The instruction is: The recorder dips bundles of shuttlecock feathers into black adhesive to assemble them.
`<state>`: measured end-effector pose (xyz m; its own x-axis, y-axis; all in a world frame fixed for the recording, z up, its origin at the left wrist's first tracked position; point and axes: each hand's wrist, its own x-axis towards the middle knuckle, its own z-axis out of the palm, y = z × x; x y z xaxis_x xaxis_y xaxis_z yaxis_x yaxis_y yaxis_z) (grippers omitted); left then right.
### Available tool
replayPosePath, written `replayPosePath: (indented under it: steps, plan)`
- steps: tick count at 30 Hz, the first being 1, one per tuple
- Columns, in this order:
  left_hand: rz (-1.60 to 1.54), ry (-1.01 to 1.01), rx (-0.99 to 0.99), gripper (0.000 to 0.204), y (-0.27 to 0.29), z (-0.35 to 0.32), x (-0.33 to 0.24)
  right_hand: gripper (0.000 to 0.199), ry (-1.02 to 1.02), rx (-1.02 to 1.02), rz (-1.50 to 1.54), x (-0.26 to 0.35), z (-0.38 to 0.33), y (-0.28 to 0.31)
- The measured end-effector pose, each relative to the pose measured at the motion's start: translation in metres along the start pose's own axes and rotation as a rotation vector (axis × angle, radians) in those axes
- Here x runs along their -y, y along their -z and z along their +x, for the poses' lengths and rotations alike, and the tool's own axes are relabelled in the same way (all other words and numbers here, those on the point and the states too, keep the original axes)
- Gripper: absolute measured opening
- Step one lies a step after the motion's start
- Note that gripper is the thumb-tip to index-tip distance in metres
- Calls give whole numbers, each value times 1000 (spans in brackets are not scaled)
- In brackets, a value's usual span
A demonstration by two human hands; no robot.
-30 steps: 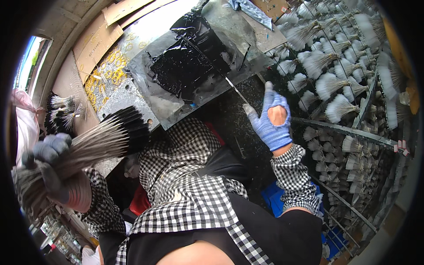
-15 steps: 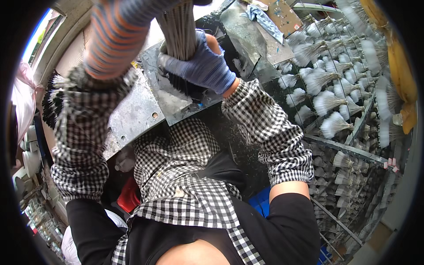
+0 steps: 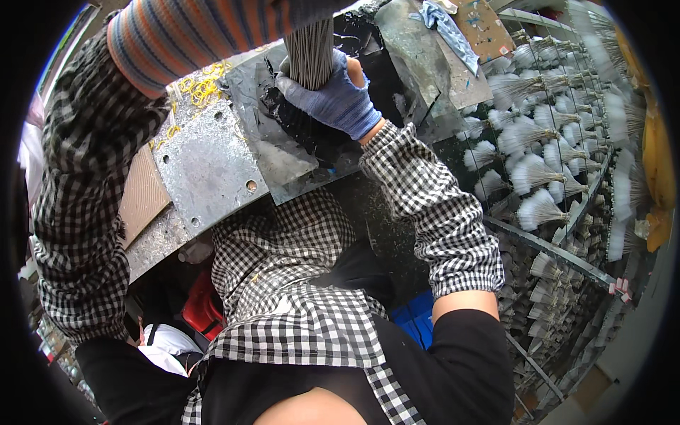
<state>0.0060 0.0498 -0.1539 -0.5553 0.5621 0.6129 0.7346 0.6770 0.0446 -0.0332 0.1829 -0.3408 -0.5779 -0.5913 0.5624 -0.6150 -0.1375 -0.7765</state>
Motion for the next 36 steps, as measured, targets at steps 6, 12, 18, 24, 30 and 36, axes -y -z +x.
replayPosePath:
  steps: [6,12,18,24,30,36]
  plan:
    - [-94,30,18,14,-10,-2,4,18,99,52,-107,-14,-3,6]
    - [-165,52,26,15,-10,-3,4,13,-32,65,-76,-14,-2,5]
    - [-233,59,39,17,-11,3,6,16,7,39,-135,-12,-6,8]
    - [-705,135,182,17,-16,7,10,15,20,11,-170,-23,-10,10]
    - [-41,3,13,14,-6,13,3,19,49,-54,-146,-6,2,4]
    - [-94,195,134,17,15,17,-21,21,128,-58,-134,-17,-1,-3]
